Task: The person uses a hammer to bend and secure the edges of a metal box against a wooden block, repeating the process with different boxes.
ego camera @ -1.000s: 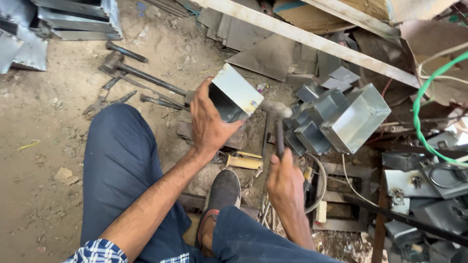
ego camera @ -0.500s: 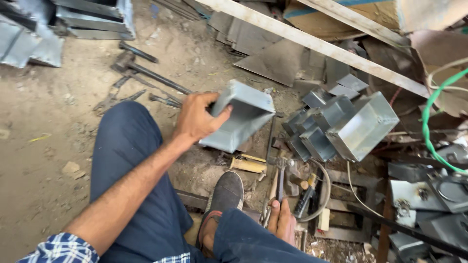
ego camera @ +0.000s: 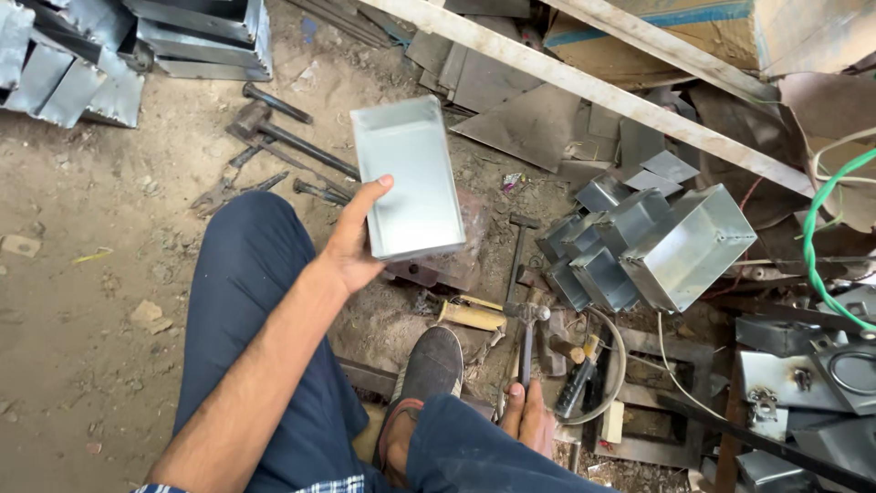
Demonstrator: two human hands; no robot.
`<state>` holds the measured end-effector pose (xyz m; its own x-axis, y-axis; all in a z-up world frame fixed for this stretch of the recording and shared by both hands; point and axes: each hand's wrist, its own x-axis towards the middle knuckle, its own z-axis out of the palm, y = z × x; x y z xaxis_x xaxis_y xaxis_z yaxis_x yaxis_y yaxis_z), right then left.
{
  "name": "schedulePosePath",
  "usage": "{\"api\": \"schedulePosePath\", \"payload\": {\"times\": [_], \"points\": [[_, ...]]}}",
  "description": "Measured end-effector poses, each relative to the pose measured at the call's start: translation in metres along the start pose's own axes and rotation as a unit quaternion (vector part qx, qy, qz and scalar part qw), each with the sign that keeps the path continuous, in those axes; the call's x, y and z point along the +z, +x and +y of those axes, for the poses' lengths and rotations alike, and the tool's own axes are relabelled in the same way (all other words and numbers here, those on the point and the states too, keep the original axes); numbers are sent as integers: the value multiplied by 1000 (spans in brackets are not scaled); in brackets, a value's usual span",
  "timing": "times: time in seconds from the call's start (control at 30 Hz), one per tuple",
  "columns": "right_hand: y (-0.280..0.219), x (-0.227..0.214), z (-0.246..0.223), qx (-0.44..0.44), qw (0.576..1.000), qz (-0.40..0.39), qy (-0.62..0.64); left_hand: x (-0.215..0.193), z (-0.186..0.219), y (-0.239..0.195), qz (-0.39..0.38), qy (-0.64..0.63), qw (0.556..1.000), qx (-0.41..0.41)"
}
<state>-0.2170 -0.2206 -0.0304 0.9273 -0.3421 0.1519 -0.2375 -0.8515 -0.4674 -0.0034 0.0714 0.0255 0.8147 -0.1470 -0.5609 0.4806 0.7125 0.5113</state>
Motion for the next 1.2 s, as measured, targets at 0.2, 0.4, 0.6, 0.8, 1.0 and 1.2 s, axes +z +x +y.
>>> {"api": "schedulePosePath", "payload": {"times": [0.2,0.4,0.6,0.8,1.0,1.2], "points": [[-1,3,9,-10,1000,3,-6,-1,14,-7,-73,-3,996,43],[-3,1,4,5,1000,18,12,-16,-13,-13,-222,-219,950,-35],[16,1,36,96,987,-128,-24,-19,15,-19,-132,-34,984,-117],[17,5,40,119,981,-156,6,-14,44,-31,-77,161,981,-76],[28,-14,8,178,952,-237,79,8,65,-36,32,315,940,-128],[40,-29,-16,169,943,-257,124,23,74,-11,73,536,841,-30]]}}
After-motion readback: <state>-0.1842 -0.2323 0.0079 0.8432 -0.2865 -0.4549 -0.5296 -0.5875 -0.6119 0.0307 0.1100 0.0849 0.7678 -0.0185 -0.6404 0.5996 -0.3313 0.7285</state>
